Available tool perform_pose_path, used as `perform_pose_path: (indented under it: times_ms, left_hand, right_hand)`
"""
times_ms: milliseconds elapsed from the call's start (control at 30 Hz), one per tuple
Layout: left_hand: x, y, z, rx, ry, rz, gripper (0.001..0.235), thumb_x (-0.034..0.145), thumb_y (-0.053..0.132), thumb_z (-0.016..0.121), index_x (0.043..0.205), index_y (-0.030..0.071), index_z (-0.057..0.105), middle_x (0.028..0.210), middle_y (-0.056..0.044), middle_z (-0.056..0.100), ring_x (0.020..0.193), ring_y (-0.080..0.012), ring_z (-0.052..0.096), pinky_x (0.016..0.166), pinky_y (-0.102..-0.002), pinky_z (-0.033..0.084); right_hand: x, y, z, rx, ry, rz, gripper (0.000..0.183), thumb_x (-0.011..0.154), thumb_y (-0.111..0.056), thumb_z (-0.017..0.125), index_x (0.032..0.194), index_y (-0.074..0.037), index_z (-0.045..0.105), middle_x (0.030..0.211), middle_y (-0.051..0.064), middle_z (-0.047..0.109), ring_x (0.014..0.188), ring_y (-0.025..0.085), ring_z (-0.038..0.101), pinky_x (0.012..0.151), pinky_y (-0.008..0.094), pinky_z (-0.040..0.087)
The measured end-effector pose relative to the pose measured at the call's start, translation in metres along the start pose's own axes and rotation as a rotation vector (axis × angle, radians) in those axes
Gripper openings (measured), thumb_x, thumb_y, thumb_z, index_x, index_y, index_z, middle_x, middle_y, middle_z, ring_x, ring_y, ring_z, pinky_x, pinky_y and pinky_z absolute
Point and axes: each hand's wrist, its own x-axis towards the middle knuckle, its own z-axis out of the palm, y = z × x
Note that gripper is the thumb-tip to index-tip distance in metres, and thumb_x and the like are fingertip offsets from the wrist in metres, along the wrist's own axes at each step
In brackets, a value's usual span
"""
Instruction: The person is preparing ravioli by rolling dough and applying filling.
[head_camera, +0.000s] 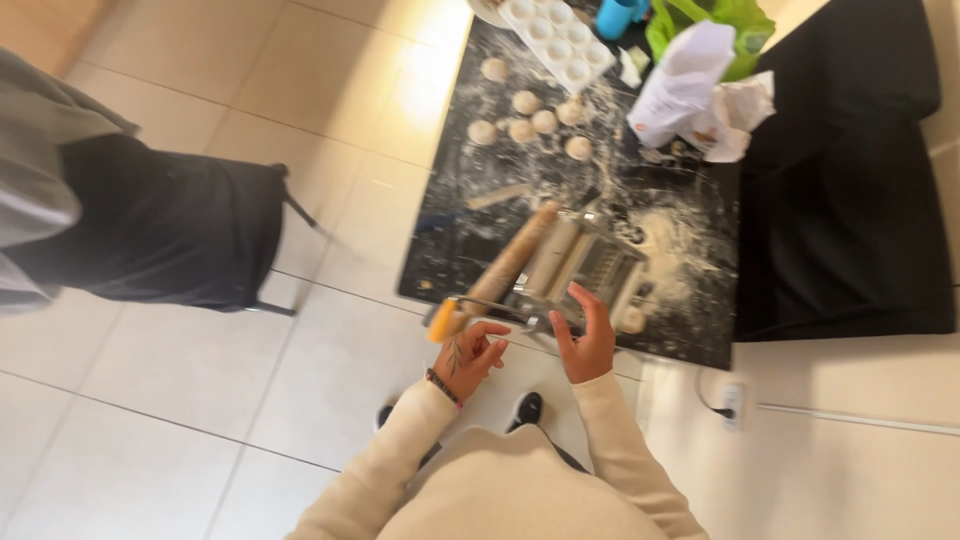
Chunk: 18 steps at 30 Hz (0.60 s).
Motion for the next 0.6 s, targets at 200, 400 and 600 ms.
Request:
perform_pose_path:
  times_ms: [200, 400, 600]
  left_hand:
    - [-0.046, -0.042, -0.117, -0.133, 0.09, -0.031, 0.029, 0.098, 0.023, 0.065, 0.122, 0.007, 0.07, 0.086, -0.001, 0.075, 0.078, -0.0092, 0.071, 0.071, -0.026, 0.058]
    - [-0.09, -0.074, -0.2, -0.21, 0.2, -0.011, 0.029, 0.099, 0.023, 0.064, 0.121, 0.004, 0.07, 0.088, -0.004, 0.075, 0.085, -0.0105, 0.071, 0.078, -0.026, 0.058]
    - [-0.105, -0.095, -0.242, -0.269, 0.282, -0.063, 0.03, 0.098, 0.023, 0.065, 0.12, 0.003, 0.069, 0.09, -0.005, 0.076, 0.085, -0.0114, 0.07, 0.08, -0.026, 0.057]
  right_hand:
    - [-0.009, -0.084, 0.101, 0.029, -0.03, -0.121, 0.044, 0.094, -0.02, 0.074, 0.131, -0.002, 0.059, 0.136, 0.015, 0.063, 0.125, 0.031, 0.062, 0.107, 0.04, 0.048]
    - [-0.015, -0.148, 0.179, 0.073, -0.126, -0.14, 0.044, 0.094, -0.019, 0.075, 0.132, -0.004, 0.059, 0.137, 0.013, 0.064, 0.125, 0.031, 0.062, 0.107, 0.04, 0.049]
    - [0.0, -0.166, 0.225, 0.076, -0.197, -0.195, 0.043, 0.093, -0.018, 0.075, 0.13, -0.004, 0.059, 0.138, 0.014, 0.063, 0.126, 0.032, 0.06, 0.106, 0.04, 0.048]
